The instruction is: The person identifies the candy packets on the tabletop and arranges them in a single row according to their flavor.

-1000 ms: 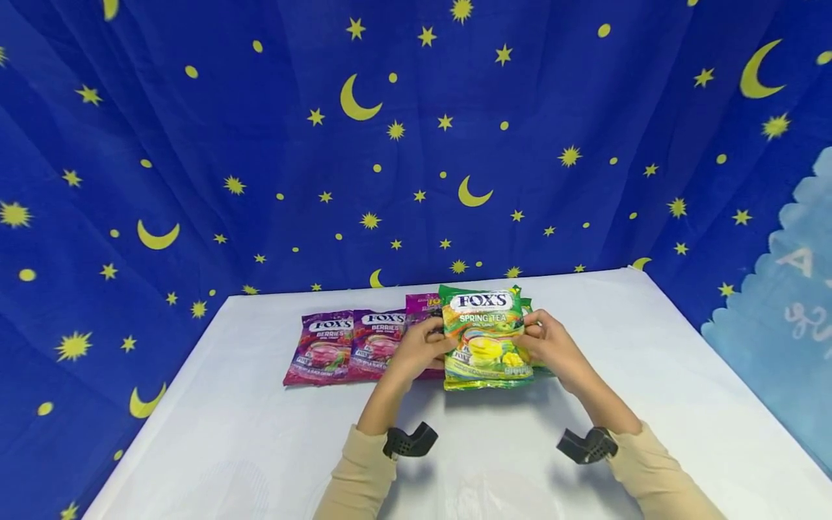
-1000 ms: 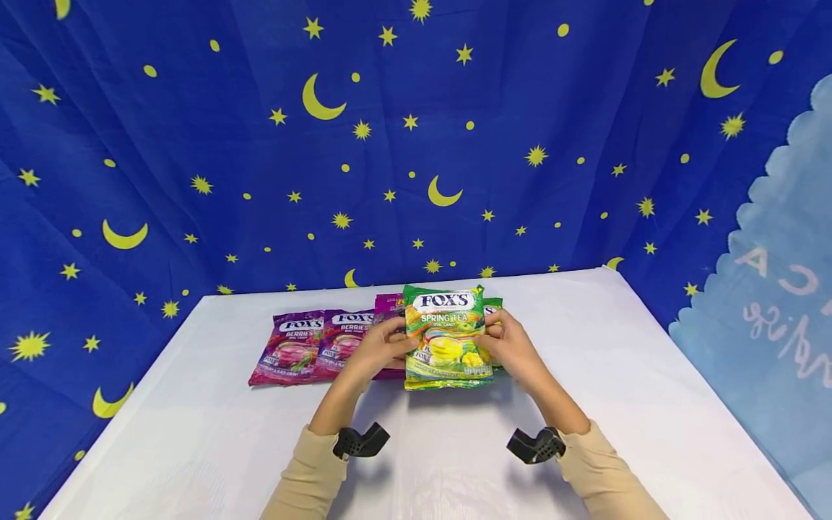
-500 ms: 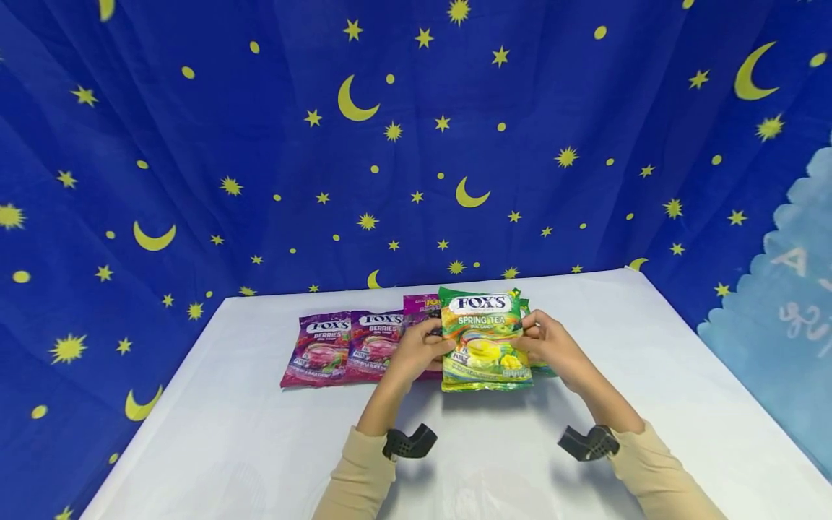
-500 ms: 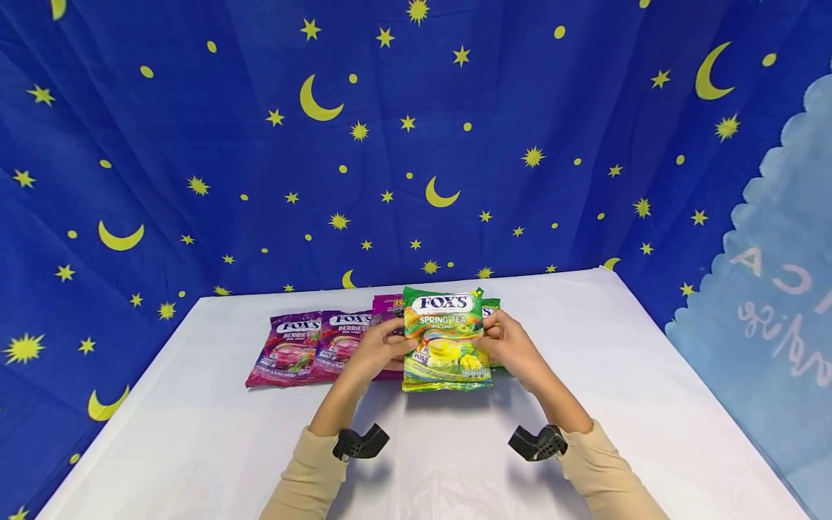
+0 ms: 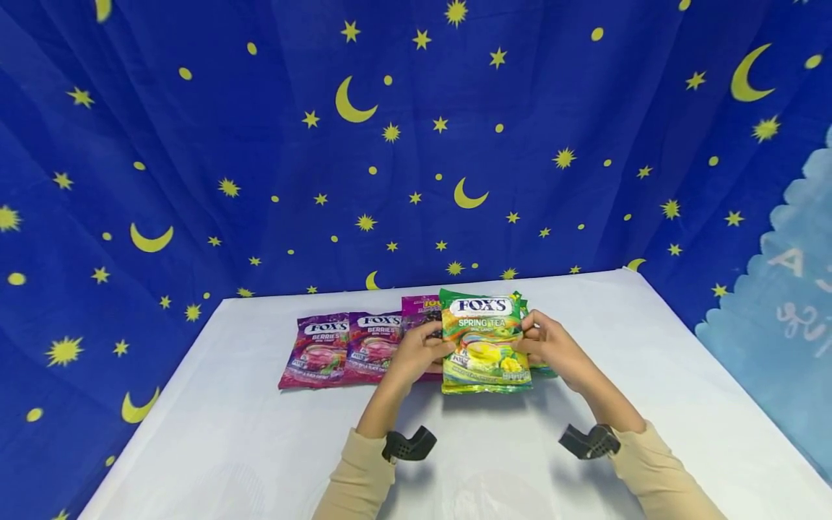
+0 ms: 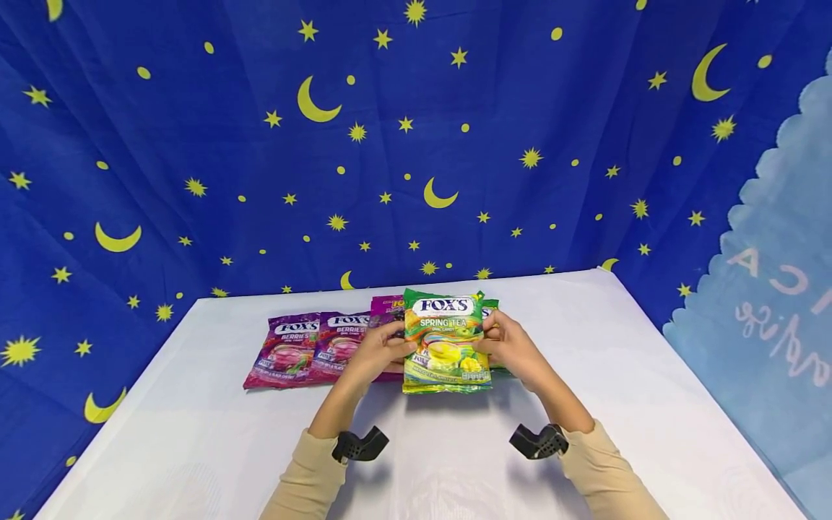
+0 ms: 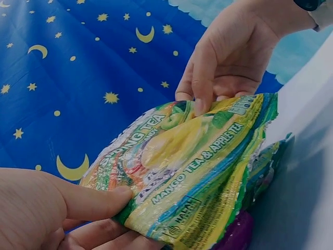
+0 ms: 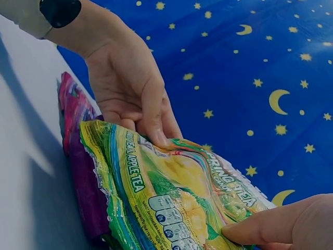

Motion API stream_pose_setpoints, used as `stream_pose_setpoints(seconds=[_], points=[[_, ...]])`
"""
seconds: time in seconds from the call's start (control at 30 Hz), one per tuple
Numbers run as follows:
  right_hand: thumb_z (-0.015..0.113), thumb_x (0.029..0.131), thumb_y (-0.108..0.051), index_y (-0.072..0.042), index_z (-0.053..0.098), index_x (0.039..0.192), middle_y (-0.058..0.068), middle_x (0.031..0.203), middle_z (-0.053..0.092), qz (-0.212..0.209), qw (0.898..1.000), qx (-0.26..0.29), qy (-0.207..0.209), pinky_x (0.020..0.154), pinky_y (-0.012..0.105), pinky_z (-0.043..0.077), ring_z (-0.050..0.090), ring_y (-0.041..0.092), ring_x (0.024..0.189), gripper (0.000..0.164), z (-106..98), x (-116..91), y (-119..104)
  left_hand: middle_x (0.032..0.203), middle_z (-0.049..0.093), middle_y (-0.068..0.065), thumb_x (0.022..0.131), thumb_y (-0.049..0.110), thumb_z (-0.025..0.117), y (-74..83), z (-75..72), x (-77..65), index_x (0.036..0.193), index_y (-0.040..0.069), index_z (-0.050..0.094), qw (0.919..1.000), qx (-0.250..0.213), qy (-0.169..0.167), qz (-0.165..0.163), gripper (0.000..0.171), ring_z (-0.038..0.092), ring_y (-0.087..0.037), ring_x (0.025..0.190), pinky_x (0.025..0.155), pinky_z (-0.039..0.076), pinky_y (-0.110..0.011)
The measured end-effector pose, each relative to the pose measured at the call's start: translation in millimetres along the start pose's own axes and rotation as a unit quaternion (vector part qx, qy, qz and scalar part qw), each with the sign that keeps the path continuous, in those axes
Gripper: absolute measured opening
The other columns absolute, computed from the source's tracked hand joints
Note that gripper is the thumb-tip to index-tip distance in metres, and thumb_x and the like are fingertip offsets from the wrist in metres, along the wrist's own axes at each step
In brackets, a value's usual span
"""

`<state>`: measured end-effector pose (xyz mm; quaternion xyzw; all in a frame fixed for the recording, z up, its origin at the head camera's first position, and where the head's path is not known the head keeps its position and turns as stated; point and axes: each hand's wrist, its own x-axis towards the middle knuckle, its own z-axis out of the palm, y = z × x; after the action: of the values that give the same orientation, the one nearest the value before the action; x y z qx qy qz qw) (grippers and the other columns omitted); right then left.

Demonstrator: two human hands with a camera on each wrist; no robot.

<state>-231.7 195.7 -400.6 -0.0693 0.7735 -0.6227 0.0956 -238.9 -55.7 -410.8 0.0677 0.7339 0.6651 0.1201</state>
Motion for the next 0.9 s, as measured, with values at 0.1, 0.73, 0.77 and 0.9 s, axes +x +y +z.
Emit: stream_pose_setpoints(seconds=[0.1,0.73,0.77,0.9], points=[[0.062,0.089,0.0,-0.002,0.038,0.099,0.009,0.086,0.063,0.004,1.0,-0.006,0.006,0.065,0.032,0.056,0.059,0.017,0.074,0.026,-4.1,1.0,2.9,0.105,0.068,-0.022,0.093,0.006,0.064,-2.3,4.1,2.2,0.134,-0.004,0.052,0.9998,0.0,-0.005,0.018,0.044,0.069,-0.029,0.08,0.071,0.059,-0.039],[0.063,0.094,-0.024,0.004,0.034,0.137,0.033,0.143,0.037,0.065,0.994,-0.082,0.036,0.089,0.04,0.051,0.05,0.039,0.121,0.059,-55.3,8.5,22.3,0.08,0.069,-0.008,0.086,0.015,0.074,9.0,76.0,33.9,0.104,0.0,0.073,0.9065,0.359,0.151,0.163,0.024,0.058,-0.012,0.064,0.049,0.047,-0.021],[0.063,0.093,-0.025,0.004,0.031,0.14,0.033,0.144,0.036,0.066,0.994,-0.082,0.035,0.09,0.04,0.05,0.048,0.04,0.123,0.063,-57.6,8.4,23.1,0.08,0.069,-0.007,0.086,0.016,0.074,9.7,79.2,36.5,0.102,0.0,0.073,0.9026,0.367,0.155,0.163,0.022,0.059,-0.012,0.065,0.05,0.047,-0.021],[0.064,0.092,-0.02,0.006,0.022,0.146,0.033,0.146,0.031,0.069,0.993,-0.081,0.041,0.091,0.038,0.048,0.049,0.036,0.122,0.073,-64.0,7.5,25.5,0.072,0.063,-0.007,0.086,0.012,0.074,10.2,89.4,46.5,0.1,-0.003,0.072,0.9132,0.343,0.149,0.161,0.021,0.05,-0.009,0.056,0.046,0.043,-0.02]])
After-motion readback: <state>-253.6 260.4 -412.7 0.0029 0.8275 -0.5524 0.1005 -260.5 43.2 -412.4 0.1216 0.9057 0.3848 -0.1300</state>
